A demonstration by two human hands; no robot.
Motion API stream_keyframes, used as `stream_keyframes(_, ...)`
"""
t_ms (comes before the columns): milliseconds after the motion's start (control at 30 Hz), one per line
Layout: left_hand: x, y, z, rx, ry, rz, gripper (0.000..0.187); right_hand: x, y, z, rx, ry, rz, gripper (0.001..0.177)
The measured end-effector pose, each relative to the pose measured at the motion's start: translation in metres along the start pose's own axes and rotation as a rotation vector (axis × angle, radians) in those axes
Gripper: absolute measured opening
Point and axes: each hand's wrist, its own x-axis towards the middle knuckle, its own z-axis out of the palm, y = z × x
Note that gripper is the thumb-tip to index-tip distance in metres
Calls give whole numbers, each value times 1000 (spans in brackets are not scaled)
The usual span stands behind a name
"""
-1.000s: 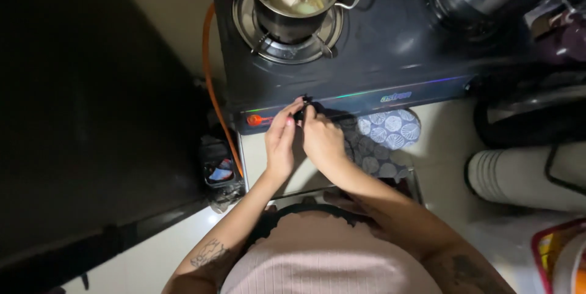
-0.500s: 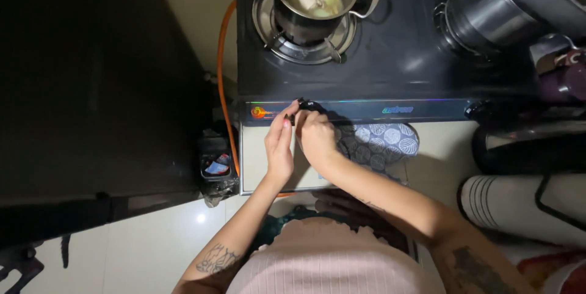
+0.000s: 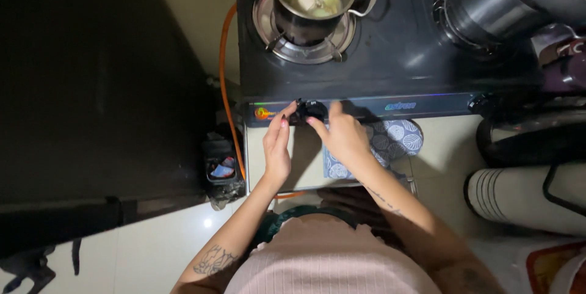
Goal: The recorder is setting a dining table with plates, spoons, forks, and glasses for a meal.
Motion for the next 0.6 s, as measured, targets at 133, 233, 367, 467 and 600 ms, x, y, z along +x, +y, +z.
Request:
stream_keyframes(133,6,3,0,-5,-52,0,51,3,16,32,481,-204,435,53)
stream_keyframes(233,14,2,-1,29,-91,-15,53,7,13,42,958,-344,631,50)
stream_keyframes(367,12,0,-2,36,-156,-11,56,1,8,44,1019,-224,537,39)
stream_keyframes(467,17,-1,-3,10,-186,2,57,5,2,38,944,-180,495,33)
stream_keyframes(600,17,-3,-7,29,-211,-20,58,4,-2,36,886,-158,483,30)
